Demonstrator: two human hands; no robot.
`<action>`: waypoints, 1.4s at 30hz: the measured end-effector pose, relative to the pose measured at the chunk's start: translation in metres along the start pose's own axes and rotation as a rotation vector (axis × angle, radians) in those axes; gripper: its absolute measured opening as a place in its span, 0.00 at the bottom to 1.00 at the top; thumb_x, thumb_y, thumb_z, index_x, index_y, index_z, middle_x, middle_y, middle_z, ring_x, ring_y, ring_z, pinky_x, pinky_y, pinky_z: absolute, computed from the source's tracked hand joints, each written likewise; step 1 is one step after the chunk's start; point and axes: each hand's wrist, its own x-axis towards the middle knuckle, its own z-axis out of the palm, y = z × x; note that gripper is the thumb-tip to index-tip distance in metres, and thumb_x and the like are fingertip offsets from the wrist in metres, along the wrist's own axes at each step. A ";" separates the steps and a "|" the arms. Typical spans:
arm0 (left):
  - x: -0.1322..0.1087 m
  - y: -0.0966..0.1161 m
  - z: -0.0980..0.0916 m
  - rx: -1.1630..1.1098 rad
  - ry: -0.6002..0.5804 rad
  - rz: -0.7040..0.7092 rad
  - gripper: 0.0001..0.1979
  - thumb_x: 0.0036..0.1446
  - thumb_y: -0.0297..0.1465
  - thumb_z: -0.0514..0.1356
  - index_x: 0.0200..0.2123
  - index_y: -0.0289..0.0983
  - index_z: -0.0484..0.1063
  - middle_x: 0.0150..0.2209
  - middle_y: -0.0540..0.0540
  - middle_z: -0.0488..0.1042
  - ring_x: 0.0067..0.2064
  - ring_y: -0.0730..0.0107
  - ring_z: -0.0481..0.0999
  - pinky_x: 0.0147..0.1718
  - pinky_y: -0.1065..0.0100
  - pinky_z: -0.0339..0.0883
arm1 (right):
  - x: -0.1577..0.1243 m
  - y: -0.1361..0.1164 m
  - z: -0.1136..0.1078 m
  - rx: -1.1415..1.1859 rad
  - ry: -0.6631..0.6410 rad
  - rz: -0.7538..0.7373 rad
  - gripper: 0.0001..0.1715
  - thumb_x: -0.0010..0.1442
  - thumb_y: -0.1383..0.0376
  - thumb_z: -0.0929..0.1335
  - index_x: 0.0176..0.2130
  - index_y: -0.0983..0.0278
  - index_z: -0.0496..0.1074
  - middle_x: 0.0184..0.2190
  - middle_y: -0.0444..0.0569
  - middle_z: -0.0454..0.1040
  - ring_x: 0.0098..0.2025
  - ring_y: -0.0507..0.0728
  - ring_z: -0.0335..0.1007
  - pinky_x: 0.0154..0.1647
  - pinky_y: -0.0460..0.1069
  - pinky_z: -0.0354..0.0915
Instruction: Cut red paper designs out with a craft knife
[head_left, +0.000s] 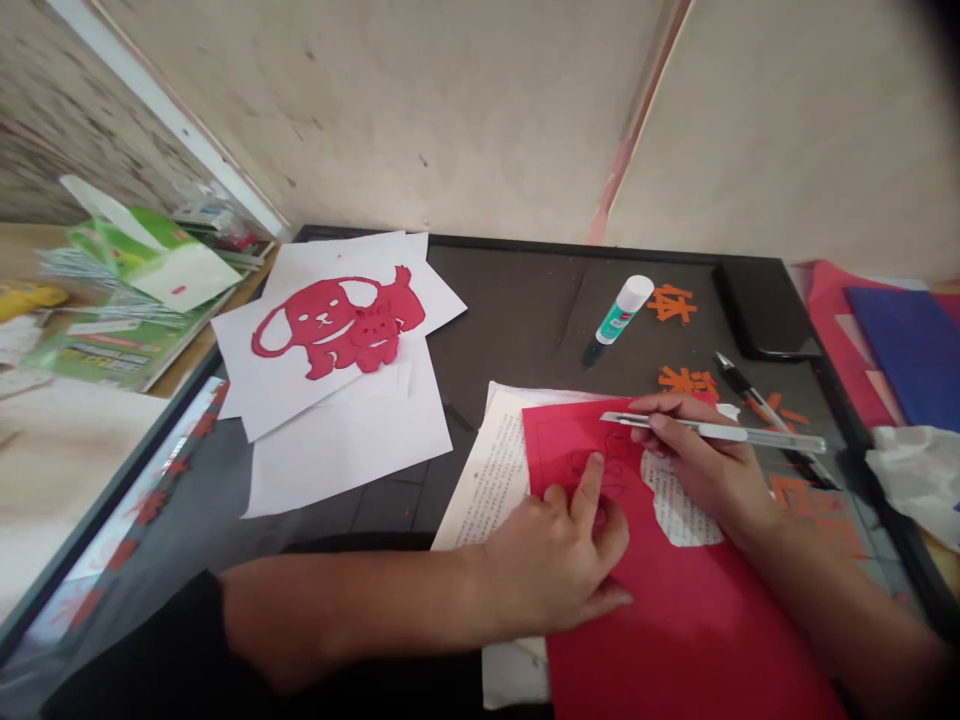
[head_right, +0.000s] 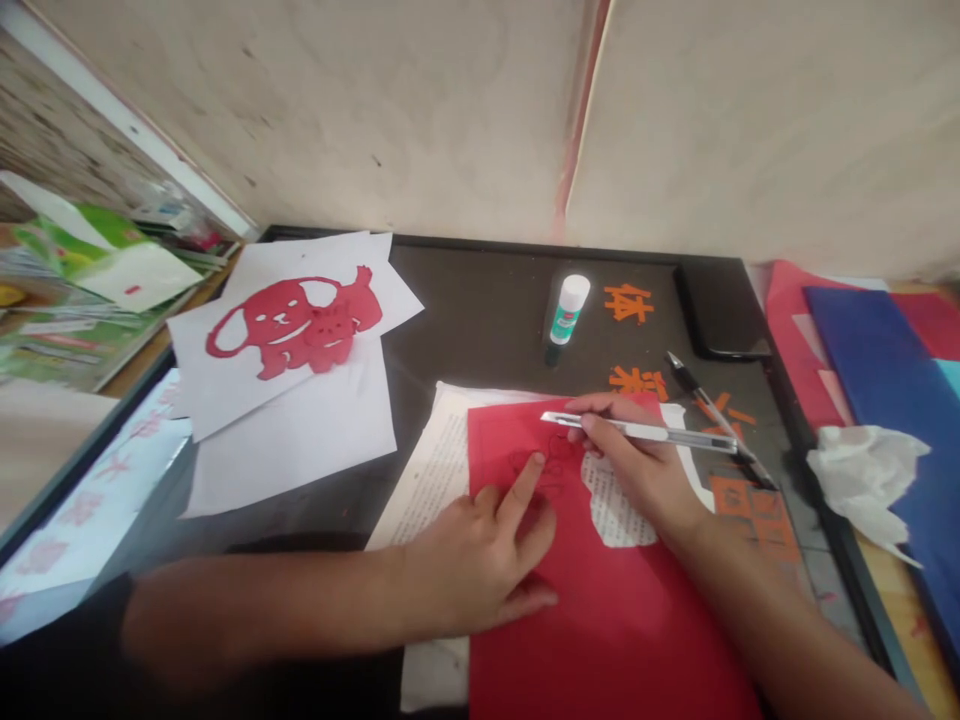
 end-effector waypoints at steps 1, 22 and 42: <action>-0.002 0.001 0.001 0.026 0.026 0.000 0.32 0.61 0.51 0.56 0.52 0.28 0.69 0.58 0.15 0.64 0.33 0.52 0.79 0.24 0.59 0.72 | -0.002 -0.001 0.000 -0.021 -0.008 -0.011 0.11 0.63 0.56 0.69 0.45 0.56 0.76 0.33 0.43 0.77 0.36 0.53 0.72 0.37 0.46 0.67; -0.005 -0.005 0.003 0.066 0.015 0.004 0.34 0.63 0.51 0.54 0.55 0.25 0.70 0.59 0.17 0.64 0.31 0.58 0.79 0.22 0.63 0.72 | 0.000 -0.013 -0.011 -0.233 -0.221 -0.190 0.06 0.60 0.59 0.72 0.37 0.57 0.80 0.36 0.47 0.80 0.40 0.57 0.75 0.40 0.50 0.71; -0.005 -0.002 0.012 0.066 0.065 -0.014 0.34 0.64 0.50 0.52 0.56 0.24 0.68 0.59 0.16 0.64 0.30 0.58 0.78 0.20 0.62 0.71 | 0.007 -0.013 -0.011 -0.263 -0.278 -0.152 0.09 0.58 0.56 0.73 0.36 0.59 0.81 0.33 0.49 0.81 0.35 0.56 0.77 0.35 0.50 0.72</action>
